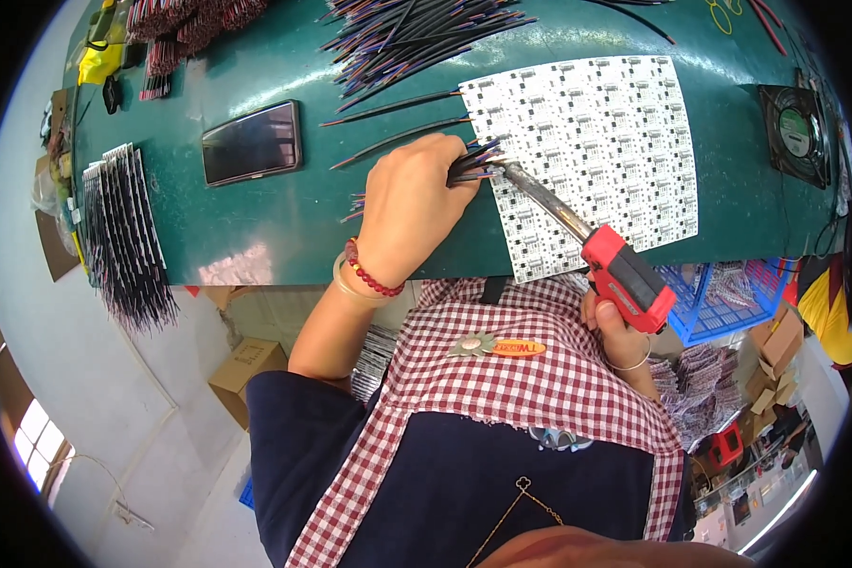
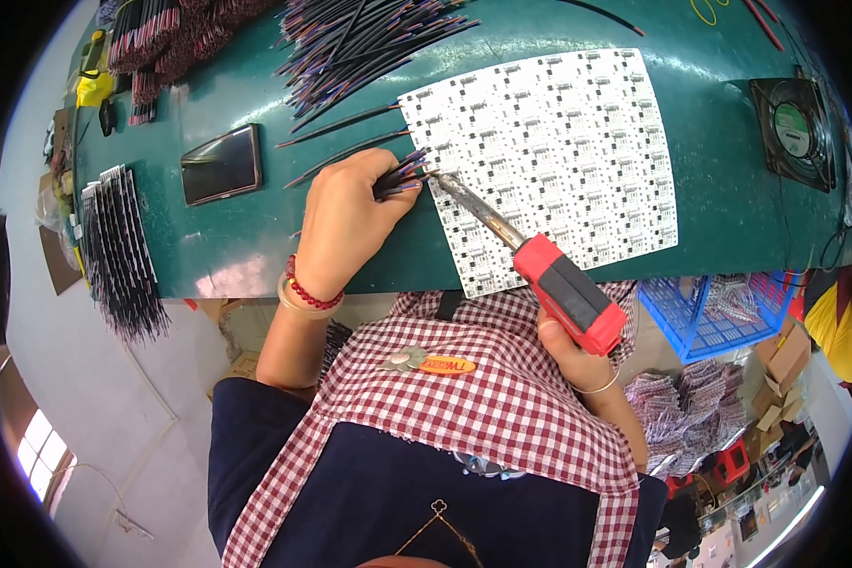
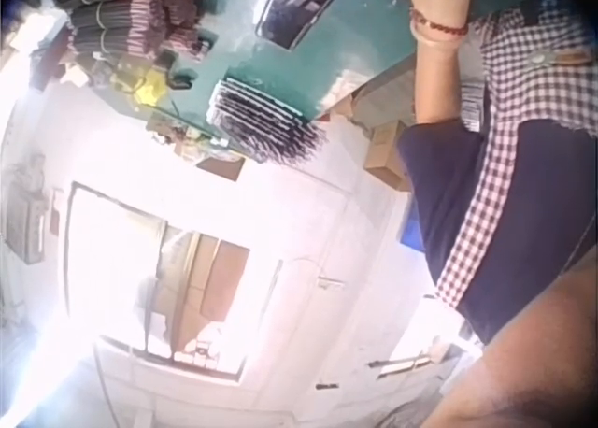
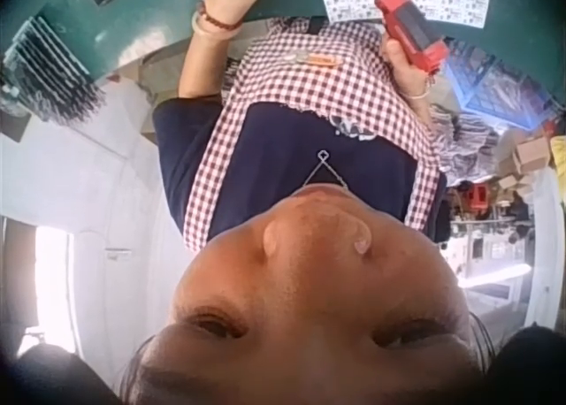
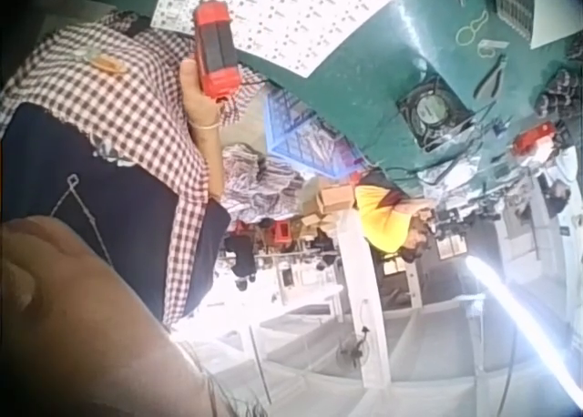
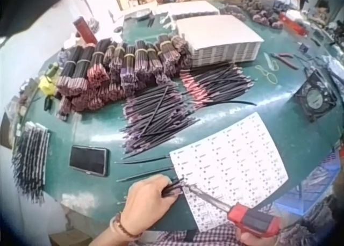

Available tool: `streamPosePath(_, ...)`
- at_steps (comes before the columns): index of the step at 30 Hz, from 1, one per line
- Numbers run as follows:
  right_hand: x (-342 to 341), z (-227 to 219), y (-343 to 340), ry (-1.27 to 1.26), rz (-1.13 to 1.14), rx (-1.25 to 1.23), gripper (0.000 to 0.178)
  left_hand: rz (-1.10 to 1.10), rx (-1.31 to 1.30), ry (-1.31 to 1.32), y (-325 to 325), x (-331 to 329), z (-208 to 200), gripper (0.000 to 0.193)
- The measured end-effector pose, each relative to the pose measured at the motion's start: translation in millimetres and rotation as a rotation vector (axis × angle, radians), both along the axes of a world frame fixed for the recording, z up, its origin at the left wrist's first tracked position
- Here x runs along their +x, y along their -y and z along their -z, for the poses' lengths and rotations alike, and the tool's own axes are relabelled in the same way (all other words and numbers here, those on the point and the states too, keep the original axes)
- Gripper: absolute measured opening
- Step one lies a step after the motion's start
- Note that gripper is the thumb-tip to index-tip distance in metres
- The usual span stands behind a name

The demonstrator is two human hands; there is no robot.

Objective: The person solders wire bundles onto a circuit board using a handheld soldering tool, removes the board, places a new circuit board panel on the table, and solders wire bundles onto it.

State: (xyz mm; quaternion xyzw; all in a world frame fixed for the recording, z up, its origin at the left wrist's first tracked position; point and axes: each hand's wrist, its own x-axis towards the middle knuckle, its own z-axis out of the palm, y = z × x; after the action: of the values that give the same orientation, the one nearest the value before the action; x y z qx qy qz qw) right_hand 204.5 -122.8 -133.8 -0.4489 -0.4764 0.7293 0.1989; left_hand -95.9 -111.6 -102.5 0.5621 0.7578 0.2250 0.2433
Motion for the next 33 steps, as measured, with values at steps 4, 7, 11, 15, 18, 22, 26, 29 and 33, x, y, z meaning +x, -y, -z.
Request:
streamPosePath(4,0.9,0.6,-2.4,0.032,-0.086,0.103,0.016,0.021,0.001,-0.015,-1.5,-0.2,-1.8,0.015)
streamPosePath(7,1.9,3.9,0.5,0.031,-0.065,0.113,0.017,0.031,-0.011,-0.023,-3.0,0.0,-2.3,0.013)
streamPosePath(11,2.7,0.2,2.6,-0.035,-0.019,0.025,0.016,0.051,0.009,-0.034,-6.2,-0.9,-2.1,0.018)
streamPosePath(15,0.0,-4.0,-0.8,0.010,-0.061,0.030,0.015,0.061,0.003,-0.038,-6.6,-1.7,-2.5,0.018)
streamPosePath(18,3.5,3.0,1.2,0.018,-0.068,0.043,0.015,0.046,0.015,-0.028,-7.7,-1.4,-4.3,0.019)
streamPosePath(22,1.3,0.1,0.2,0.023,-0.097,0.080,0.015,0.057,-0.022,-0.020,-9.5,-3.2,-4.2,0.020)
streamPosePath(26,7.7,-1.4,4.7,-0.005,-0.003,0.009,0.019,0.078,-0.051,-0.029,-11.4,-4.7,-4.2,0.021)
streamPosePath(29,13.9,-0.8,4.6,-0.035,-0.034,0.008,0.022,0.085,-0.029,-0.033,-10.3,-5.4,-3.8,0.021)
streamPosePath(33,9.0,-7.7,2.8,0.018,-0.047,0.048,0.022,0.099,-0.025,-0.019,-10.4,-6.2,-2.1,0.020)
